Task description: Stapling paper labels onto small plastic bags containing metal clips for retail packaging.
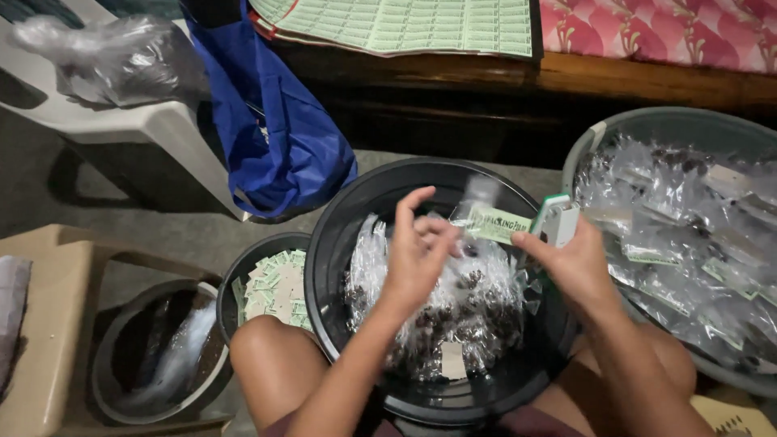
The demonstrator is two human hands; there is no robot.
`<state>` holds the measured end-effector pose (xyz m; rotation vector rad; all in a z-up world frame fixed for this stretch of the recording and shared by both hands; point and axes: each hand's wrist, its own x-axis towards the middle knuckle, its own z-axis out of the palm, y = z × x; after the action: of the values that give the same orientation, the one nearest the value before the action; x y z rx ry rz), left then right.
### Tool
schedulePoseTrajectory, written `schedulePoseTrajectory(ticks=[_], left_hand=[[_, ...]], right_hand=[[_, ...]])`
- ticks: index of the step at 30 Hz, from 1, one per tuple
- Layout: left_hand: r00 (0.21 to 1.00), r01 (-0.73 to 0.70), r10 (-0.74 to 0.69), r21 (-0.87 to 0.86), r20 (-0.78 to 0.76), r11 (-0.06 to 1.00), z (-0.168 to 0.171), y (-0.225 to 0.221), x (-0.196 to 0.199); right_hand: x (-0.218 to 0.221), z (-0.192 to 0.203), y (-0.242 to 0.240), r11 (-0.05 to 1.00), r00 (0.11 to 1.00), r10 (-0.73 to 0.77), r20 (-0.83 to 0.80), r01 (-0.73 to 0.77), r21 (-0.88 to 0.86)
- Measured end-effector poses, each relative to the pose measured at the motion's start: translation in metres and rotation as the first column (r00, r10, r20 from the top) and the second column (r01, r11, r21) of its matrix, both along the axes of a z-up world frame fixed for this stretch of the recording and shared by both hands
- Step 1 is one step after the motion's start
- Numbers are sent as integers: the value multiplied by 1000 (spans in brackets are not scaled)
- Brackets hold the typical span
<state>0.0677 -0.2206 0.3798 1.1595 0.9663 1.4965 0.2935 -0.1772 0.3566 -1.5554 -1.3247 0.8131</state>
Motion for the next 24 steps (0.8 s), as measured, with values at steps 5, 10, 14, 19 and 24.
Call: schedulePoseTrajectory(ticks=[5,10,14,19,24], left_hand=[[960,-60,119,227,-254,972,-1,14,-13],[821,42,133,291,-555,956,-12,18,0],[931,-220,232,73,-282,973,-19,34,2],[980,-176,176,16,-96,984,4,20,15],[969,-128,133,35,-208,991,15,23,5]], right_hand=[[7,26,2,927,945,283,166,-314,206],[-16,39,-10,882,911,396,112,-412,228],[-26,39,-16,951,945,272,-180,-235,201],[-51,-6,-26,984,879,174,-445,-147,95],[-57,34,-23,976,815,149,-559,-32,214]])
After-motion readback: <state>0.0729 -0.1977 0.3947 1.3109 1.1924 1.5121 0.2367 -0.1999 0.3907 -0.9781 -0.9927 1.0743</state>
